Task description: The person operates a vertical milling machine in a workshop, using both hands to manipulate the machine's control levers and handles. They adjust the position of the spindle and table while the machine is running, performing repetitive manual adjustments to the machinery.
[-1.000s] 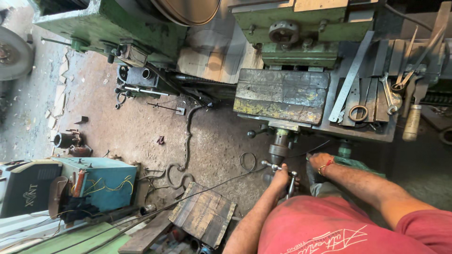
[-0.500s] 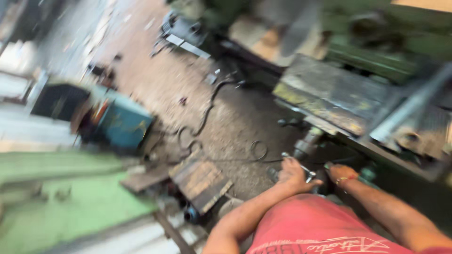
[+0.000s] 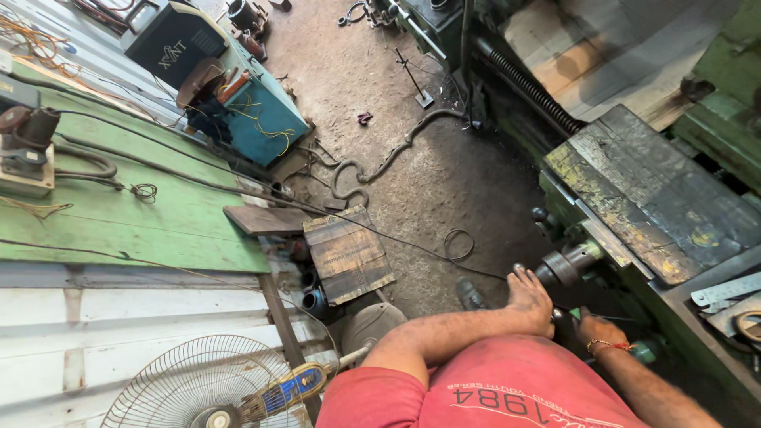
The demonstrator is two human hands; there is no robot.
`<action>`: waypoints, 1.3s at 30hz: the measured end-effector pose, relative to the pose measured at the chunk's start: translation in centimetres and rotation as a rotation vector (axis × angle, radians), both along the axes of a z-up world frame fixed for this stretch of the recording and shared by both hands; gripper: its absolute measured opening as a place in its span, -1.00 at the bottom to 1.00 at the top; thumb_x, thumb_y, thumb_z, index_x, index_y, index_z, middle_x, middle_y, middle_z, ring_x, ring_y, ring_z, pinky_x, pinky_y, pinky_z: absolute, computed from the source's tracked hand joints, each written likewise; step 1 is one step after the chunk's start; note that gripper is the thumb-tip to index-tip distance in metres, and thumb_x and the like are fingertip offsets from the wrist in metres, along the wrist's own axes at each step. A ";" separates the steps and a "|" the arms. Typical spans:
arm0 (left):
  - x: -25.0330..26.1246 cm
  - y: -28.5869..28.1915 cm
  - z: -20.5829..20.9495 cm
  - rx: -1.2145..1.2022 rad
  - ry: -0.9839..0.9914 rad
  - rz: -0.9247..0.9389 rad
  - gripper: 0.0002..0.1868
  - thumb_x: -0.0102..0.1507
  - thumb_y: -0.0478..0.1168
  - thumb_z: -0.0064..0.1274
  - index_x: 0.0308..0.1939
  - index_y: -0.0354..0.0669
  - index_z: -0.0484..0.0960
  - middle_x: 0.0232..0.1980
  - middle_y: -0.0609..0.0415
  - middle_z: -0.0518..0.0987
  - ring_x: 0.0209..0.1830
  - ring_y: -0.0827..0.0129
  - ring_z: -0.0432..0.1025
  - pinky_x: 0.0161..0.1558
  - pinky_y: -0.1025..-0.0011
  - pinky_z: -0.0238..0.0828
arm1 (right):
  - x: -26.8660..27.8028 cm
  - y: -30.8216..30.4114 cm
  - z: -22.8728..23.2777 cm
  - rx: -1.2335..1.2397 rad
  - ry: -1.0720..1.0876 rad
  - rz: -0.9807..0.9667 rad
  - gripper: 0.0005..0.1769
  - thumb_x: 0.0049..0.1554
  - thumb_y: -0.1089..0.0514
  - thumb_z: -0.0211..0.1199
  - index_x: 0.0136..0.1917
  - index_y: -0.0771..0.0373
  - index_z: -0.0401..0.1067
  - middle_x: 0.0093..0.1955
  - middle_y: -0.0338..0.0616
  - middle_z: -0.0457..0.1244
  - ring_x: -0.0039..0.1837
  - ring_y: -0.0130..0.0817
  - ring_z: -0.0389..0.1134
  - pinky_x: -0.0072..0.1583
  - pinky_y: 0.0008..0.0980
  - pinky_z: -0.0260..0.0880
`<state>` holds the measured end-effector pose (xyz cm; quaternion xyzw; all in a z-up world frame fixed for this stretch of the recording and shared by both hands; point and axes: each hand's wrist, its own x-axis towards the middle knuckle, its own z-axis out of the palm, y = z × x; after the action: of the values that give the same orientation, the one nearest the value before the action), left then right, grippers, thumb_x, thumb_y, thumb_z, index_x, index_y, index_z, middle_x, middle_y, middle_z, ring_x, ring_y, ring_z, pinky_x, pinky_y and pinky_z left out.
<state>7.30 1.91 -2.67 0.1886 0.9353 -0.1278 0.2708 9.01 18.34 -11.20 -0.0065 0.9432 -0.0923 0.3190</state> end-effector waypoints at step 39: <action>-6.4 -7.1 5.0 0.625 -0.483 0.207 -0.18 -0.06 0.15 0.23 0.11 -0.36 0.48 -0.01 -0.36 0.64 0.08 -0.18 0.54 0.10 0.05 0.46 | 1.4 0.6 -1.8 -0.083 0.210 -0.076 -0.53 0.24 -0.08 0.07 0.35 0.13 0.36 -0.03 0.05 0.42 0.02 0.03 0.49 0.03 0.05 0.52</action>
<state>0.87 -5.18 2.33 0.1913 0.8526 0.2387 0.4237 10.41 18.98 -13.04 0.0062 0.9664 -0.1421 0.2141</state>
